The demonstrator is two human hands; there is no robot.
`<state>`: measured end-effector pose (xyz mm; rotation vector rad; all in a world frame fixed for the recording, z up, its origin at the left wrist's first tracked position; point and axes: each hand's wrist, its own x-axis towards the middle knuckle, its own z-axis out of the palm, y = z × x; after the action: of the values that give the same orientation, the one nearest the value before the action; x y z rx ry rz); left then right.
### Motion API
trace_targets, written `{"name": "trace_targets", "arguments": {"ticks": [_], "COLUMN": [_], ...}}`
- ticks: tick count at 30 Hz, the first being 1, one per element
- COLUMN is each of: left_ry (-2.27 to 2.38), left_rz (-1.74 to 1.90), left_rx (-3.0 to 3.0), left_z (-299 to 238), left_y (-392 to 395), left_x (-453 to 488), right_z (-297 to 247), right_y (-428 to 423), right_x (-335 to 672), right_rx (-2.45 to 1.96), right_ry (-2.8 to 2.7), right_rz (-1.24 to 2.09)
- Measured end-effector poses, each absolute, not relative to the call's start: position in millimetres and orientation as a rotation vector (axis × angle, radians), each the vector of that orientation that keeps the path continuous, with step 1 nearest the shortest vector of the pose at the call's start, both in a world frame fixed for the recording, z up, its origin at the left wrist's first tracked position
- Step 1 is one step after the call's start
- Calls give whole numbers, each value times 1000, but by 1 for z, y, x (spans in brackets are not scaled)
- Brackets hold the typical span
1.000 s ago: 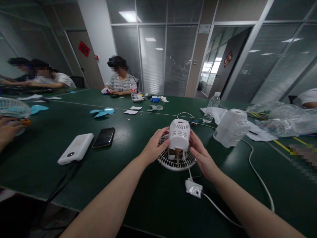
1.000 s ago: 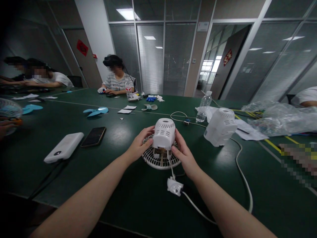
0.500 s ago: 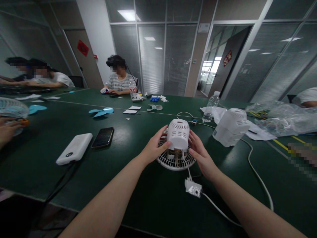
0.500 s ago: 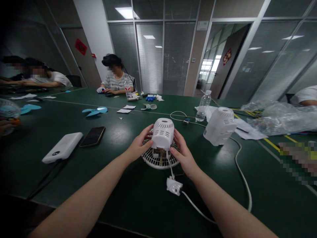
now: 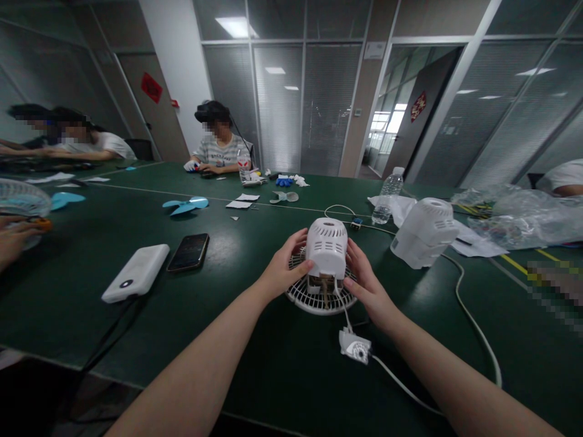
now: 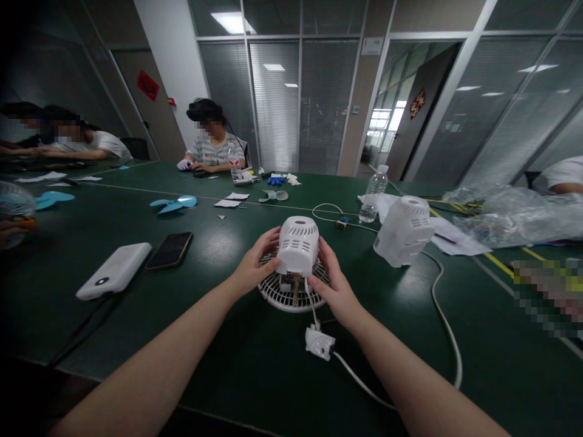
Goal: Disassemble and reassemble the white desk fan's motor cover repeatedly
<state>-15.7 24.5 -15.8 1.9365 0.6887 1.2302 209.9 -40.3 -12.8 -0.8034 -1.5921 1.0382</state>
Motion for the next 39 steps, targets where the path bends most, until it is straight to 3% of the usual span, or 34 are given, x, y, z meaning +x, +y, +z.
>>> {"name": "trace_targets", "arguments": {"ticks": [39], "left_ry": [584], "left_rz": [1126], "left_rx": [1766], "left_z": [-19], "left_y": [27], "left_x": [-13], "right_z": [-17], "right_y": [-36], "right_x": [213], "right_rx": [-805], "right_ry": [-1536], "right_rz": [1125]}}
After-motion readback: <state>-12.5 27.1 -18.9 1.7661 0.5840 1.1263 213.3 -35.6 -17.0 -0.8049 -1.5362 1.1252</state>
